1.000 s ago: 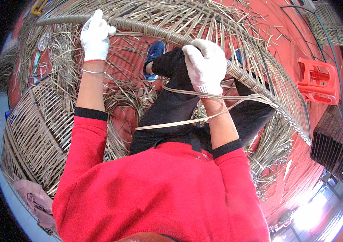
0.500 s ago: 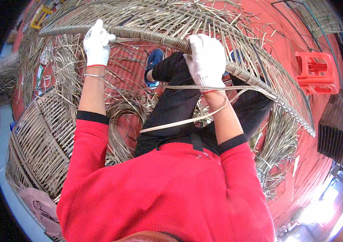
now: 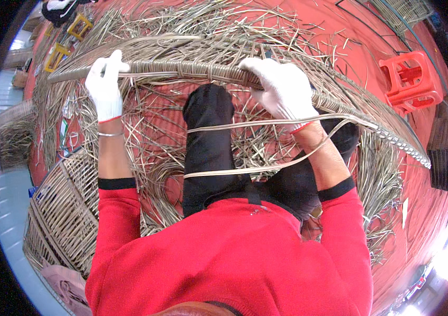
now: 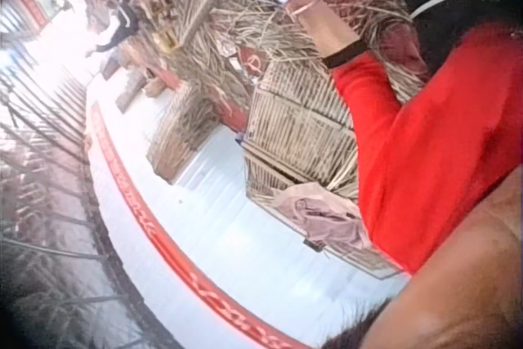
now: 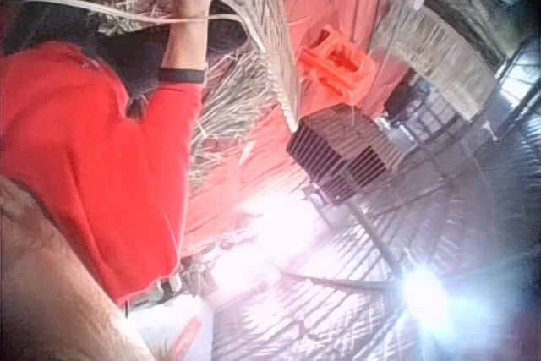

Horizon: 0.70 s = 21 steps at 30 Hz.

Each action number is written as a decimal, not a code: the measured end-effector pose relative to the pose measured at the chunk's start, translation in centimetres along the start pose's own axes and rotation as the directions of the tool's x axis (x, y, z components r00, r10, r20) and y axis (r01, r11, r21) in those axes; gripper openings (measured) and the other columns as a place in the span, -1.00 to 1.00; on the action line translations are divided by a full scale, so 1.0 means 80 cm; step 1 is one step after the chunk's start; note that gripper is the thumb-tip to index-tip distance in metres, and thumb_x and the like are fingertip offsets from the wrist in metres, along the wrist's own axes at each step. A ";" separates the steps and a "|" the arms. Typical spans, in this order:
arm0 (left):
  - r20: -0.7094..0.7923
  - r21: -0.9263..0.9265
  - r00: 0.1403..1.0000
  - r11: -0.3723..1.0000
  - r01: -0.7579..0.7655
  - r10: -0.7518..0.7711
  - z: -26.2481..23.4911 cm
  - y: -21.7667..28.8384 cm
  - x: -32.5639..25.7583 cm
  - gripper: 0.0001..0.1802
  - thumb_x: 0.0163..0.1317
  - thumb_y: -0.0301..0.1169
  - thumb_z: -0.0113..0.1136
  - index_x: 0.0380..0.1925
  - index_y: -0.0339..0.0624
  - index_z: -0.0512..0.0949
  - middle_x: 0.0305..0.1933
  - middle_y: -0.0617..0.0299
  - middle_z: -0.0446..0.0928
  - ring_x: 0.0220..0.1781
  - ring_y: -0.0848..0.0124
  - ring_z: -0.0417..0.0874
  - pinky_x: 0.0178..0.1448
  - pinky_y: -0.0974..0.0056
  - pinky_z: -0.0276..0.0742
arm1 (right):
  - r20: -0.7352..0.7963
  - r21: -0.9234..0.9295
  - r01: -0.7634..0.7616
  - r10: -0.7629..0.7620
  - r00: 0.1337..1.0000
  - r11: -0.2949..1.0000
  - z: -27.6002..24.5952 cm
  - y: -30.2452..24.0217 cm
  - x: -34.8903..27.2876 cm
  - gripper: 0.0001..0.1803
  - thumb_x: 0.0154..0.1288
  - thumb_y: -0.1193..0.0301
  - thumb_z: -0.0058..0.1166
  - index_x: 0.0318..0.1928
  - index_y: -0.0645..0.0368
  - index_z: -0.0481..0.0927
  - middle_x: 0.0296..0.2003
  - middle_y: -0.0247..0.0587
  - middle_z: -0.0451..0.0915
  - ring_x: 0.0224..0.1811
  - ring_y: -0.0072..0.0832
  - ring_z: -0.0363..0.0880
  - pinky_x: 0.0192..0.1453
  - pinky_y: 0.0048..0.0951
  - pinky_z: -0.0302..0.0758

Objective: The person sits on the floor and weaves thin plant fibers around a metal basket frame. They repeatedly thread the fibers through the frame, pull them tight, and adjust the weave pattern with gloved hands.

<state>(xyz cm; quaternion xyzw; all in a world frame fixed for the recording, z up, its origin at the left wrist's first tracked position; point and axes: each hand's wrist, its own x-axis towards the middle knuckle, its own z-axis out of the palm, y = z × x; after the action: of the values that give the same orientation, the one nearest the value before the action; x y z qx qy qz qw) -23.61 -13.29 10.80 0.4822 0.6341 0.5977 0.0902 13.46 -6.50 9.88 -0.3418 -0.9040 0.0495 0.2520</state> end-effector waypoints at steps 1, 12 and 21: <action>-0.060 0.219 0.987 0.967 -0.130 0.146 0.001 0.016 0.000 -0.78 0.29 -0.25 0.46 -0.29 -0.15 0.69 -0.32 0.25 0.65 -0.26 0.45 0.64 -0.07 0.26 0.51 | -0.004 0.000 -0.006 0.006 1.000 1.000 -0.007 0.004 0.000 -0.41 0.00 0.38 0.44 0.14 -0.14 0.64 -0.23 -0.19 0.71 -0.22 -0.12 0.73 -0.16 -0.17 0.61; 0.516 0.396 0.732 0.634 -0.665 0.445 0.067 0.054 -0.105 -0.42 -0.11 -0.25 0.63 0.01 0.02 0.71 0.10 0.25 0.69 0.22 0.16 0.63 0.37 0.07 0.44 | -0.034 0.026 -0.006 0.006 0.999 1.000 0.020 -0.011 -0.035 -0.45 0.04 0.27 0.44 0.11 -0.18 0.62 -0.27 -0.31 0.69 -0.29 -0.21 0.70 -0.19 -0.22 0.58; 0.468 0.232 0.716 0.710 -0.665 0.518 0.072 -0.005 -0.075 -0.53 -0.13 -0.40 0.45 -0.08 0.00 0.71 -0.07 0.22 0.70 0.05 0.14 0.66 0.26 0.05 0.45 | -0.042 0.032 -0.044 0.045 0.998 0.999 0.030 -0.013 -0.024 -0.50 0.05 0.26 0.45 0.06 -0.18 0.64 -0.27 -0.27 0.69 -0.27 -0.21 0.73 -0.20 -0.21 0.61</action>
<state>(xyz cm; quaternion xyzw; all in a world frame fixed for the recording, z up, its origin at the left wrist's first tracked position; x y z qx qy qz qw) -16.67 -13.65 6.17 0.7737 0.5166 0.3556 -0.0891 12.94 -8.33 7.24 -0.3588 -0.8897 0.0620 0.2755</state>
